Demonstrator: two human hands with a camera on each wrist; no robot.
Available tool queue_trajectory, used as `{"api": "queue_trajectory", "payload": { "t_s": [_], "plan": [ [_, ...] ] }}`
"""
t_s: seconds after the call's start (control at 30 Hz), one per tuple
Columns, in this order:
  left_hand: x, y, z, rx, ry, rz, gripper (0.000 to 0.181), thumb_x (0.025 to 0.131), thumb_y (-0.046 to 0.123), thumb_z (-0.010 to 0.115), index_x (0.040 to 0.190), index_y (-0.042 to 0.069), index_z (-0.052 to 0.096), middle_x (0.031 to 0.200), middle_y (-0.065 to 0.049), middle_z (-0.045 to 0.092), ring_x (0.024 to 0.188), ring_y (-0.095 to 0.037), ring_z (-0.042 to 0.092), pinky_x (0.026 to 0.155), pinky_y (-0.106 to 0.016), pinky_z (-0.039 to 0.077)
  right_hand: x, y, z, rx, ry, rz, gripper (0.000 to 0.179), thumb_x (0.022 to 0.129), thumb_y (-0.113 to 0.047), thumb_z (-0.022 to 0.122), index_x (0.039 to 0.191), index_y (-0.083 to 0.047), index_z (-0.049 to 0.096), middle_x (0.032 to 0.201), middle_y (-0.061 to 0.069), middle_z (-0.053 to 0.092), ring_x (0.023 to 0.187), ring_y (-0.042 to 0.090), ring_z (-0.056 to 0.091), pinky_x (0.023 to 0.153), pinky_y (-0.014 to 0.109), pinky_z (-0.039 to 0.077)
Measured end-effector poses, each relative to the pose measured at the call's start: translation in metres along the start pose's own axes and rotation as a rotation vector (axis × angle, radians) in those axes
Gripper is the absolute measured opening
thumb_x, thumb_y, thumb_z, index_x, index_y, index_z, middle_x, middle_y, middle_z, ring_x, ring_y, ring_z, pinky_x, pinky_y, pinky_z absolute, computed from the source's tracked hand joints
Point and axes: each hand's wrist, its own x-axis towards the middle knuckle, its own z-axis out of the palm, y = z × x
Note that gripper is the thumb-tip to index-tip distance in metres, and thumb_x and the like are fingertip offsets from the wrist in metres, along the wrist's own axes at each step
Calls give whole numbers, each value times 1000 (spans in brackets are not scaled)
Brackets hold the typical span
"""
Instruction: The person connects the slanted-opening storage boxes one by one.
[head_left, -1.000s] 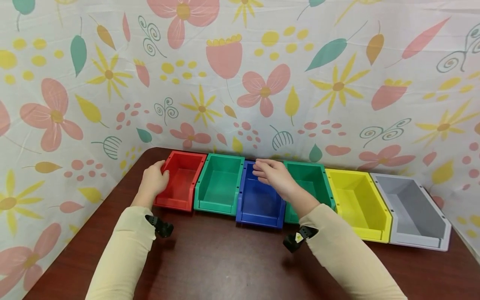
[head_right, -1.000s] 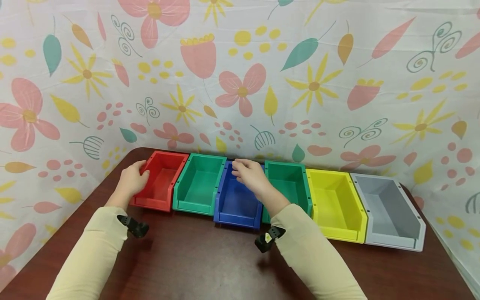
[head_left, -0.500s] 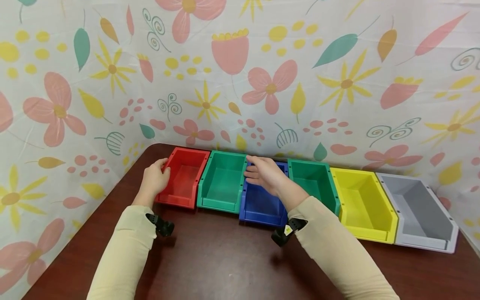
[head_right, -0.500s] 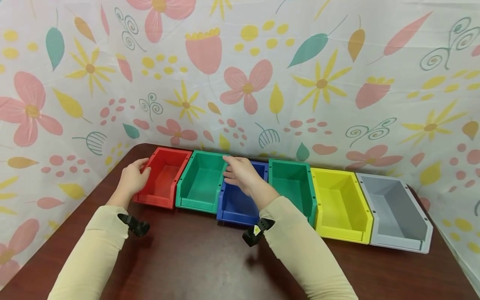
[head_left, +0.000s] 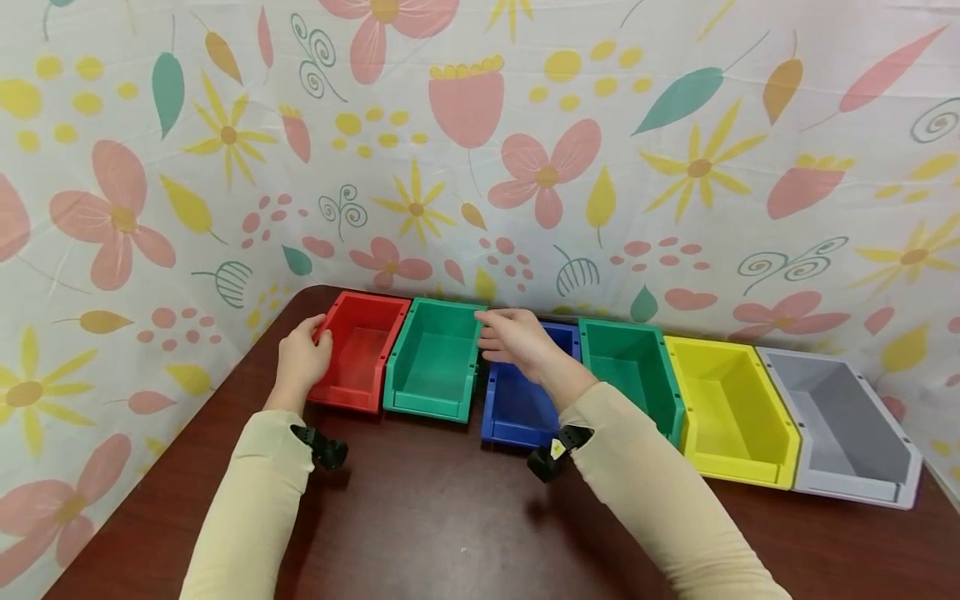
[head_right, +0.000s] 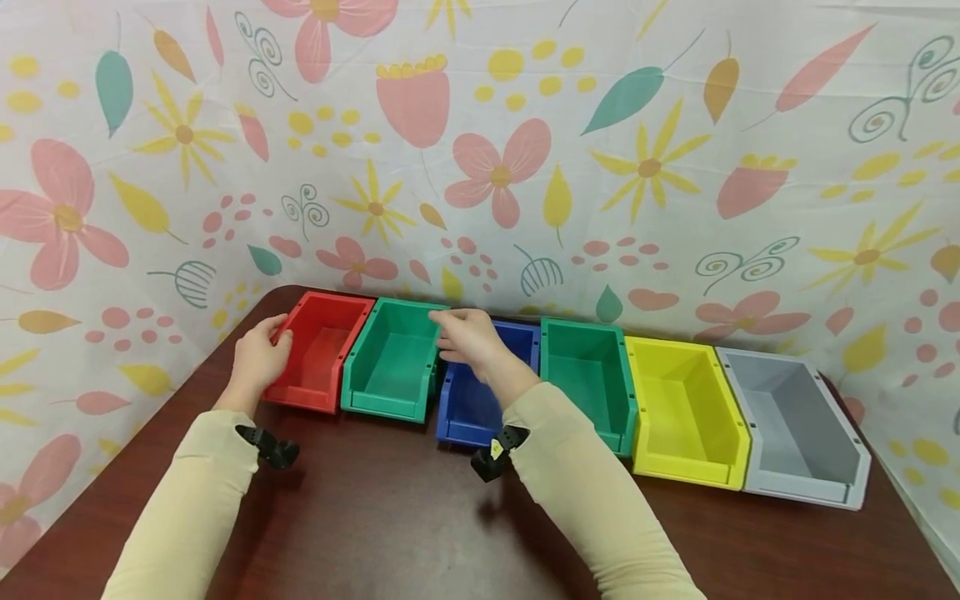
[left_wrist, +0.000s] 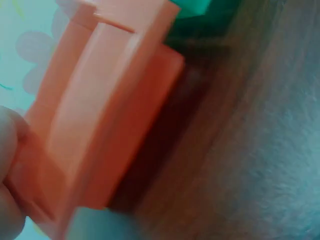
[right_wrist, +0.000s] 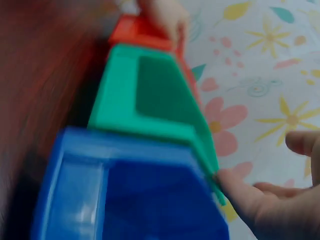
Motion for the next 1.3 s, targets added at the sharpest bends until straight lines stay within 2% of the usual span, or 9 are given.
{"api": "queue_trajectory", "payload": {
  "t_s": [0.23, 0.37, 0.47, 0.67, 0.73, 0.8, 0.9, 1.1, 1.3],
  "plan": [
    [-5, -10, 16, 17, 167, 19, 43, 99, 24, 43, 137, 4, 49, 129, -22, 58, 112, -38, 59, 95, -50, 47, 22, 0, 18, -436, 165, -14, 61, 89, -26, 64, 139, 2, 41, 107, 17, 63, 72, 18, 62, 74, 30, 54],
    [-10, -12, 22, 10, 231, 5, 42, 98, 25, 46, 134, 4, 52, 124, -21, 61, 105, -38, 62, 91, -50, 49, 36, -1, 32, -736, 149, 31, 16, 90, -15, 59, 83, 0, 60, 62, 7, 53, 48, 13, 46, 49, 26, 42],
    [-14, -14, 25, 20, 267, -14, 41, 98, 26, 47, 132, 4, 54, 121, -21, 63, 102, -39, 63, 89, -50, 50, 43, -1, 39, -857, 136, 55, 39, 88, -4, 52, 53, -13, 39, 47, 1, 38, 41, 14, 38, 41, 25, 34],
    [-13, -13, 28, 90, 301, -29, 39, 97, 27, 48, 129, 6, 57, 120, -21, 63, 99, -40, 63, 88, -52, 49, 44, -1, 33, -738, 157, 60, 41, 87, 1, 47, 57, -17, 26, 48, -1, 25, 38, 13, 32, 39, 25, 33],
    [-10, -12, 28, 103, 305, -19, 39, 97, 27, 48, 129, 6, 57, 121, -20, 63, 99, -40, 63, 88, -52, 49, 42, -3, 28, -674, 158, 59, 23, 88, -1, 48, 67, -10, 44, 59, 4, 40, 40, 13, 37, 40, 25, 36],
    [-6, -12, 27, 109, 312, -4, 38, 97, 26, 48, 128, 6, 57, 121, -19, 63, 99, -40, 63, 88, -52, 49, 41, -5, 23, -612, 152, 57, 14, 90, -2, 48, 100, 3, 56, 87, 16, 57, 44, 15, 45, 44, 26, 42],
    [-4, -12, 27, 110, 315, 9, 39, 97, 27, 48, 128, 6, 57, 121, -19, 63, 98, -40, 63, 88, -52, 50, 38, -6, 17, -529, 144, 65, 60, 91, -6, 51, 146, 2, 28, 142, 24, 41, 62, 20, 61, 55, 28, 51],
    [-4, -13, 26, 115, 307, 13, 39, 97, 26, 48, 130, 5, 56, 123, -19, 62, 99, -40, 63, 89, -52, 50, 39, -2, 12, -387, 120, 100, 63, 93, -8, 54, 149, -4, 26, 144, 19, 42, 109, 33, 61, 82, 38, 55],
    [-4, -13, 26, 125, 312, 9, 40, 97, 27, 48, 130, 6, 56, 123, -18, 63, 99, -38, 64, 88, -51, 50, 42, -1, 11, -326, 109, 100, 63, 93, -7, 54, 149, -4, 26, 144, 20, 41, 119, 35, 55, 88, 41, 53]
  ]
}}
